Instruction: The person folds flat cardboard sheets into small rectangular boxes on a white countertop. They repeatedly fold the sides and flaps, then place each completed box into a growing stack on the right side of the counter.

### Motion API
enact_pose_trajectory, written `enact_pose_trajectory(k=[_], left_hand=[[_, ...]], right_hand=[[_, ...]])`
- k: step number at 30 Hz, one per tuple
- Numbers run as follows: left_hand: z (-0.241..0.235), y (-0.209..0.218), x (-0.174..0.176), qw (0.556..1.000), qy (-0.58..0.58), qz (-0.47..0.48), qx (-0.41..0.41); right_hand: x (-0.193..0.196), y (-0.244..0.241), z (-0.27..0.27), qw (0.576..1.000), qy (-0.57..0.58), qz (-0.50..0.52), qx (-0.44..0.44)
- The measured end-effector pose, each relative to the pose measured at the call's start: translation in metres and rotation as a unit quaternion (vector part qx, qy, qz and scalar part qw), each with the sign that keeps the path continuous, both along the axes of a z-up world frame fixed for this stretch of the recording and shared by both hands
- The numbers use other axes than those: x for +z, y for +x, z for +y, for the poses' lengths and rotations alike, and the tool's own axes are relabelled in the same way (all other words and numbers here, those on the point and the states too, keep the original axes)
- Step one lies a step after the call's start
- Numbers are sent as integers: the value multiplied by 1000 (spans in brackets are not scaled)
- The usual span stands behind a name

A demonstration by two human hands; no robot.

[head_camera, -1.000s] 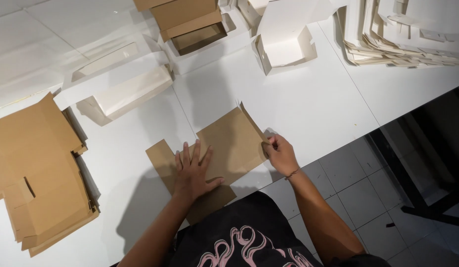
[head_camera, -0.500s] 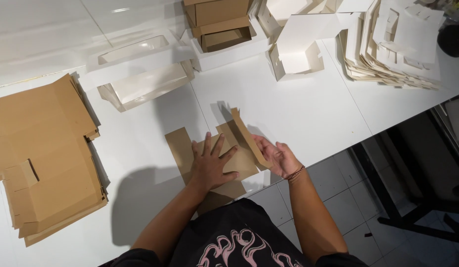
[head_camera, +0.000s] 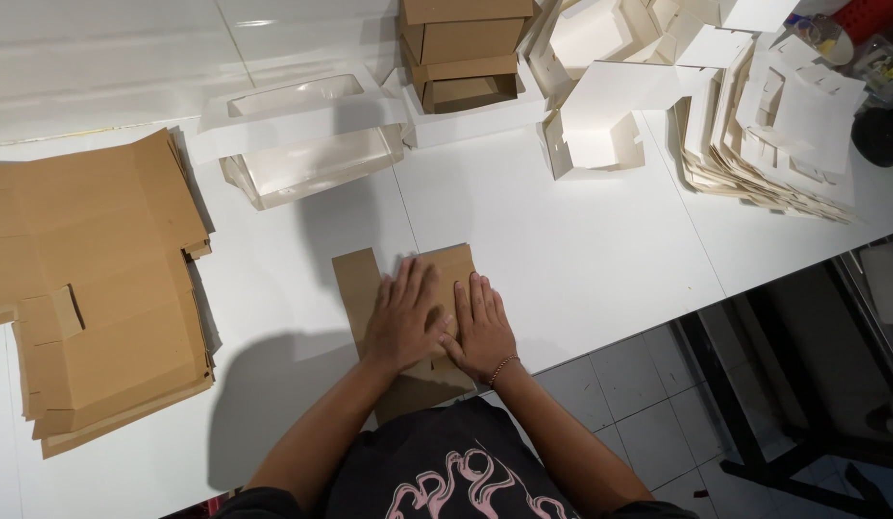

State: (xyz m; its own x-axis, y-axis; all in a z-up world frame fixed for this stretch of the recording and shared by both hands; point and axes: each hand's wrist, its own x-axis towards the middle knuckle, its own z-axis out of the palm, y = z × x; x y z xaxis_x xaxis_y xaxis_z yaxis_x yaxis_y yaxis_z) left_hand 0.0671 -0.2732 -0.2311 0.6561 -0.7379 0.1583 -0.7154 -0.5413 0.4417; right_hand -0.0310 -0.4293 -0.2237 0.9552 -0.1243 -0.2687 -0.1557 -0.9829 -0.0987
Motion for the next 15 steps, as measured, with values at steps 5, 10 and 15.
enact_pose_trajectory(k=[5,10,15], left_hand=[[-13,-4,-34,994,95,-62,1],[-17,-1,-22,994,88,-65,25],[-19,-2,-7,992,123,-3,29]], right_hand=[[-20,12,-29,998,38,-56,19],[-20,36,-36,999,3,-37,25],[-2,-8,-33,996,-36,-46,72]])
